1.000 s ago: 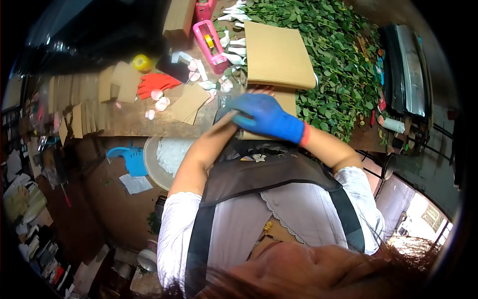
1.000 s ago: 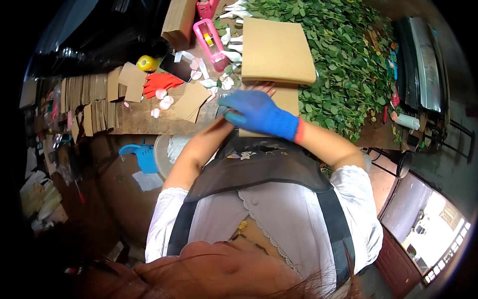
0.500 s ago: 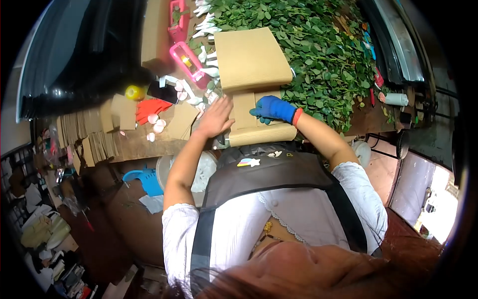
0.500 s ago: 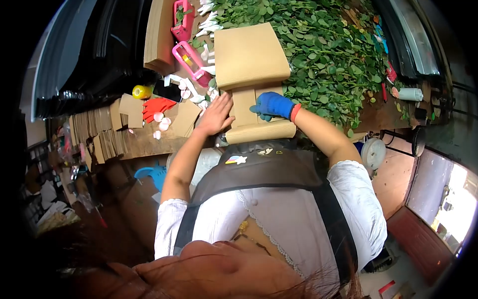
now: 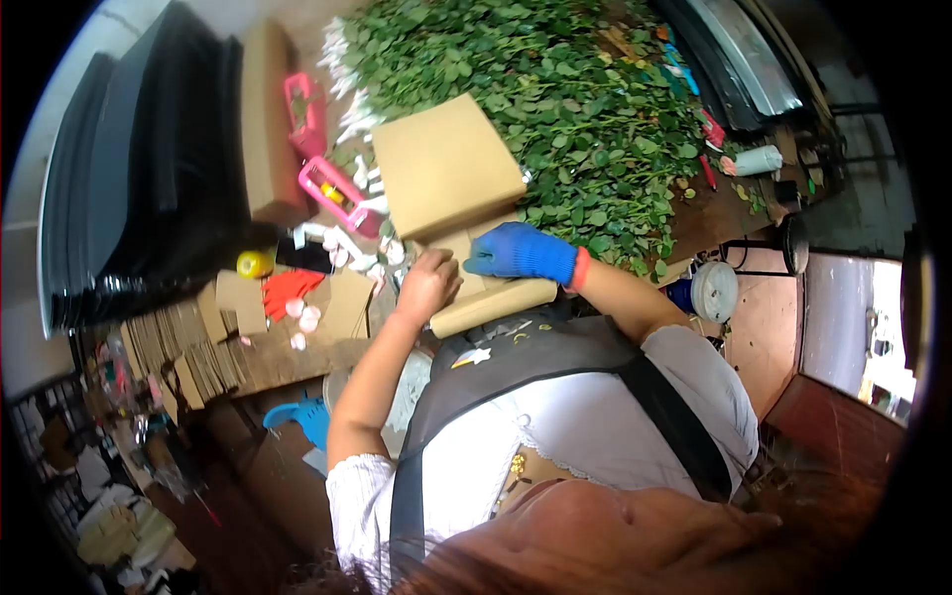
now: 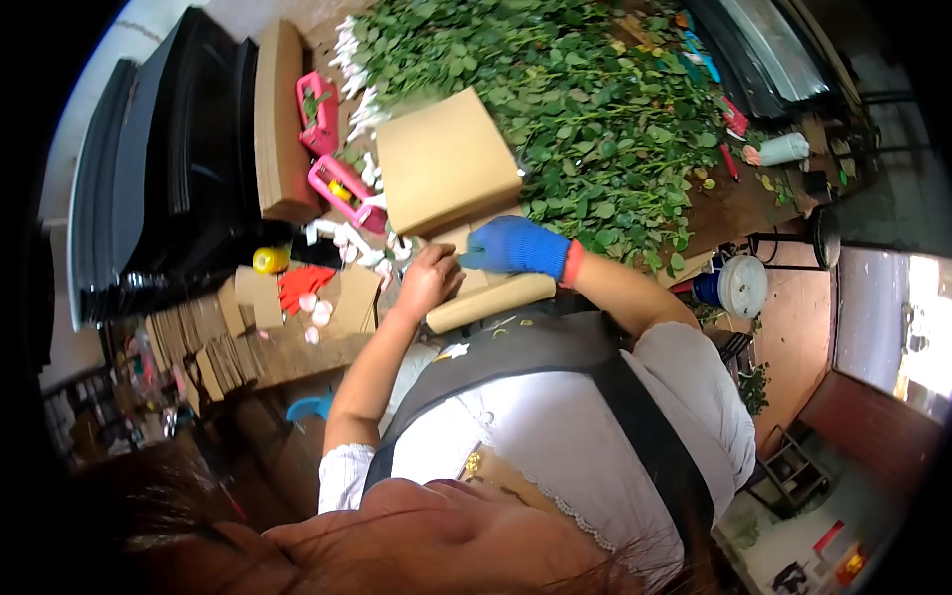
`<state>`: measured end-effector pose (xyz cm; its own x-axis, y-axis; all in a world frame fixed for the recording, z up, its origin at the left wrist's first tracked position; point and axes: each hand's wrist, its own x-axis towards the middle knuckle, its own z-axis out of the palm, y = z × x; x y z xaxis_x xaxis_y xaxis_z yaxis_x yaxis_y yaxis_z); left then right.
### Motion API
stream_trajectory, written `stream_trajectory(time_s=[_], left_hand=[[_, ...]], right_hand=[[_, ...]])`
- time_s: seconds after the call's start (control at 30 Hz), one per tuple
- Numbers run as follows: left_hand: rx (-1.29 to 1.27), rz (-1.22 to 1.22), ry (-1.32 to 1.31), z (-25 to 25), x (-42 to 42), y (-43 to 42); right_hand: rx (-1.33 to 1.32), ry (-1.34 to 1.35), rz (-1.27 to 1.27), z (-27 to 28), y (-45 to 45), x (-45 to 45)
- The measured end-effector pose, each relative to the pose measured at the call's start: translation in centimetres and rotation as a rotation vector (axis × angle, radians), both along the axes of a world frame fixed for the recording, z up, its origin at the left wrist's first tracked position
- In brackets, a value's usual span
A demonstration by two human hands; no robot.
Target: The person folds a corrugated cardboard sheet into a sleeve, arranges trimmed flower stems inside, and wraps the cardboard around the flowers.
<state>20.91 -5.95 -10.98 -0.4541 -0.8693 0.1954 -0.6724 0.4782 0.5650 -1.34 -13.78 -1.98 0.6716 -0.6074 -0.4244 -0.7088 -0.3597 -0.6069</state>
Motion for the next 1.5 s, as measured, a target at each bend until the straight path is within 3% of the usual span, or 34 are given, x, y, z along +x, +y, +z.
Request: stream_trajectory(time_s=[0.03, 0.07, 0.1, 0.17, 0.27, 0.37, 0.4, 0.5, 0.53, 0.57, 0.63, 0.73, 0.83, 0.87, 0.97, 1.0, 1.1, 1.2, 1.23, 1.27, 1.3, 1.33, 1.4, 1.5], left_hand=[[0.013, 0.030, -0.001, 0.3, -0.3, 0.1], [0.005, 0.037, 0.009, 0.2, -0.4, 0.2], [-0.001, 0.043, 0.017, 0.1, -0.4, 0.2], [-0.003, 0.074, 0.014, 0.1, -0.8, 0.4], [-0.038, 0.057, -0.011, 0.2, -0.8, 0.4], [-0.038, 0.064, -0.005, 0.5, -1.0, 0.6], [-0.022, 0.075, -0.008, 0.6, -1.1, 0.7], [0.000, 0.099, -0.022, 0.6, -1.2, 0.9], [-0.007, 0.096, -0.025, 0.8, -1.2, 0.8], [0.006, 0.099, -0.017, 0.8, -1.1, 0.7], [0.030, 0.105, 0.003, 1.0, -1.1, 0.6], [0.024, 0.130, 0.007, 1.0, -1.4, 0.6], [0.031, 0.130, 0.014, 1.2, -1.3, 0.7], [0.034, 0.123, -0.007, 1.2, -1.2, 0.7], [0.023, 0.105, -0.004, 0.6, -1.0, 0.8], [0.036, 0.113, -0.008, 0.1, -1.0, 1.0], [-0.004, 0.086, -0.041, 1.4, -0.8, 0.9], [0.205, 0.145, 0.051, 1.7, -0.6, 0.8], [0.293, 0.179, 0.092, 2.1, -0.7, 0.9], [0.461, 0.191, 0.171, 1.3, -0.2, 1.3], [0.438, 0.216, 0.199, 1.9, -0.5, 1.1], [0.421, 0.209, 0.252, 2.0, -0.5, 1.1], [0.408, 0.132, 0.288, 1.0, -0.1, 0.9], [0.171, 0.021, 0.133, -1.3, 0.5, 1.2]], right_hand=[[0.113, -0.271, -0.146, 2.4, -0.2, -0.9], [0.088, -0.369, -0.315, 2.1, -1.1, -1.7], [-0.281, -0.524, -0.352, 1.2, -2.5, -2.9], [-0.559, -0.505, -0.493, 0.8, -6.8, -4.9], [-0.965, 0.023, -0.327, -4.6, -12.1, -6.0], [-1.090, -0.300, -0.291, -4.9, -14.0, -3.9], [-0.918, -0.559, -0.279, -4.4, -14.4, -3.8], [0.012, -0.972, -0.540, -2.1, -11.2, -3.4], [-0.095, -0.888, -0.547, -3.2, -10.6, -3.7], [-0.169, -0.620, -0.375, -3.7, -10.6, -5.6], [-0.103, -0.137, -0.492, -5.1, -10.5, -7.3], [-0.389, -0.224, -0.614, -2.4, -11.6, -8.5], [-1.018, -0.047, -0.260, -6.1, -14.8, -8.6], [-1.080, 0.214, -0.090, -8.4, -16.0, -9.3], [-0.608, 0.218, -0.347, -6.8, -18.7, -8.2], [-0.794, -0.016, -0.408, -5.0, -18.0, -8.5], [-0.919, -0.286, -0.331, 4.1, -12.9, -8.4], [-0.643, -0.374, -0.099, 6.8, -7.3, -9.3], [-0.741, -0.299, 0.112, 5.0, -6.2, -9.9], [-0.579, -0.263, 0.077, 3.2, -4.5, -10.3], [-0.469, -0.188, 0.098, 1.1, -3.1, -10.9], [-0.406, 0.115, 0.157, -0.3, -2.1, -10.7], [-0.336, 0.179, 0.137, -4.6, -0.3, -10.5], [-0.211, 0.254, 0.152, -2.8, -1.9, -10.1]])
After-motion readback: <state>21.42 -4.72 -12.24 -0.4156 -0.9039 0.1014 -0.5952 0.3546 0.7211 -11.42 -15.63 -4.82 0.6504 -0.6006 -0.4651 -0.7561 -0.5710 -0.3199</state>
